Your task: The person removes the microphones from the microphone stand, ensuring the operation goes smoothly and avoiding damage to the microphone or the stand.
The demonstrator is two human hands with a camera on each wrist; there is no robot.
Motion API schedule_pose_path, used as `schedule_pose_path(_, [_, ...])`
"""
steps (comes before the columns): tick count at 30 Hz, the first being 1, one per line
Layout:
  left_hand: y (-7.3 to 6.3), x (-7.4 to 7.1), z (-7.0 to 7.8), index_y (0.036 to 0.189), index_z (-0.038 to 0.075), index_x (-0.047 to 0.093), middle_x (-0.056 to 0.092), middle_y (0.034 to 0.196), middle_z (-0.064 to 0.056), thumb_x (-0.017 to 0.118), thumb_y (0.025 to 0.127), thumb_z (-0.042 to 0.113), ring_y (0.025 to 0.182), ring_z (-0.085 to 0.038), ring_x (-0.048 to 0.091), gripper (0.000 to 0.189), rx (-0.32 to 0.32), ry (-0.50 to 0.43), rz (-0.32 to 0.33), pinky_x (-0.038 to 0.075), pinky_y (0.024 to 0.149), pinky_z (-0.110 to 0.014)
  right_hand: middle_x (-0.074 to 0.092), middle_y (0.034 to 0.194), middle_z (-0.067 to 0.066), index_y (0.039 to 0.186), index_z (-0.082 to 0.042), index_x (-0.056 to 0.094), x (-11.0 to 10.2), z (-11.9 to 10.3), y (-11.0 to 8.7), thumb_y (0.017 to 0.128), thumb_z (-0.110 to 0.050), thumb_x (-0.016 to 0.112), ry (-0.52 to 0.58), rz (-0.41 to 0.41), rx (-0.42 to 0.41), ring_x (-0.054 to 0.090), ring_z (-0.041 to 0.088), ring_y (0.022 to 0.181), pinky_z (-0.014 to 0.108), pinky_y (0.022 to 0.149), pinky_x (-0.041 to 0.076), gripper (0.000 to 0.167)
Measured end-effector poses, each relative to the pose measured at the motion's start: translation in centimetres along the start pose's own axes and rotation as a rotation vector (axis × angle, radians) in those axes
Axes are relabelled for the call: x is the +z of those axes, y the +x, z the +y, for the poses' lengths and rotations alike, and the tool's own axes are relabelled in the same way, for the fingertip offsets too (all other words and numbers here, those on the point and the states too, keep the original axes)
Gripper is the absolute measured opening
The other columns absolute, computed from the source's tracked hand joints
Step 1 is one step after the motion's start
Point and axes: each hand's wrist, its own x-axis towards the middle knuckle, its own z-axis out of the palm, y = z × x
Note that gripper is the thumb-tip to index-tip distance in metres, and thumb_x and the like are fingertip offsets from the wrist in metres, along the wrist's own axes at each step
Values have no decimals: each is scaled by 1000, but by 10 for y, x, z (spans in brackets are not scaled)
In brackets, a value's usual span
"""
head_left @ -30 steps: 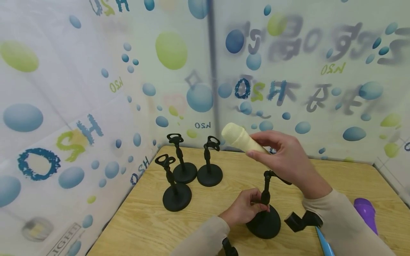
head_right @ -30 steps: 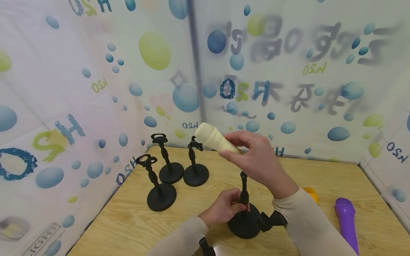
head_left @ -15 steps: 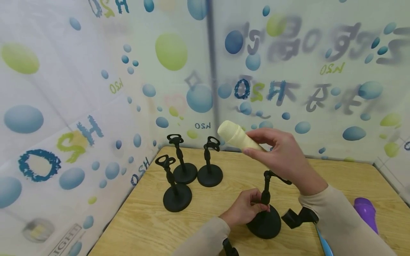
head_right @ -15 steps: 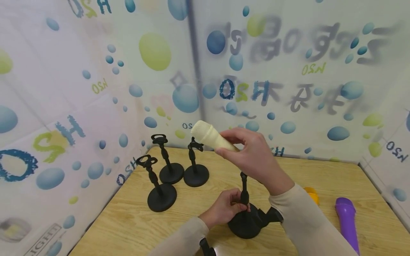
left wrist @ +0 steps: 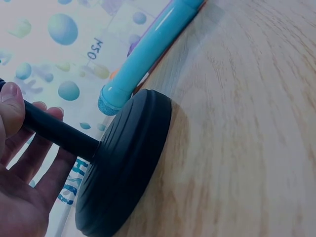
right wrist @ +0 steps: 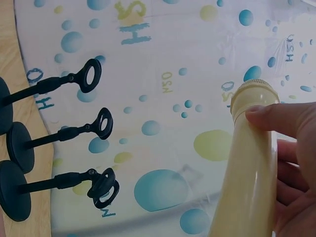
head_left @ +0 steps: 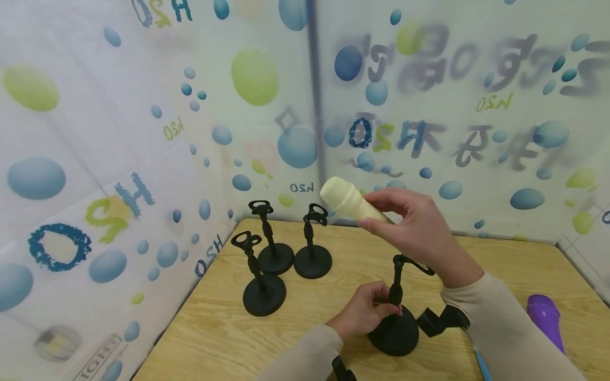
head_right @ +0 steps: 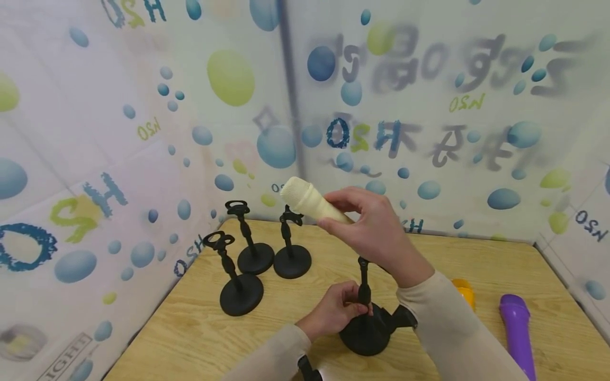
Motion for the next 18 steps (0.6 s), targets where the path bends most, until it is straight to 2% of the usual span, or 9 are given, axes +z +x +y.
schedule_pose_path(7, [0, 0, 0, 105, 0, 67, 80, 111, -23, 68, 103, -3, 94, 1, 76, 4, -1, 3, 4, 57, 99, -19, 78, 123, 1, 126, -15, 78, 3, 0, 4, 97, -21, 84, -11, -5, -12, 75, 21, 116, 20, 87, 58, 30])
schedule_pose_path(18, [-1, -1, 0, 110, -2, 68, 81, 112, -21, 69, 103, 2, 95, 1, 76, 7, -10, 16, 12, 56, 101, -19, 77, 124, 0, 126, -15, 77, 6, -6, 10, 96, -20, 85, -11, 0, -21, 75, 19, 114, 22, 88, 57, 31])
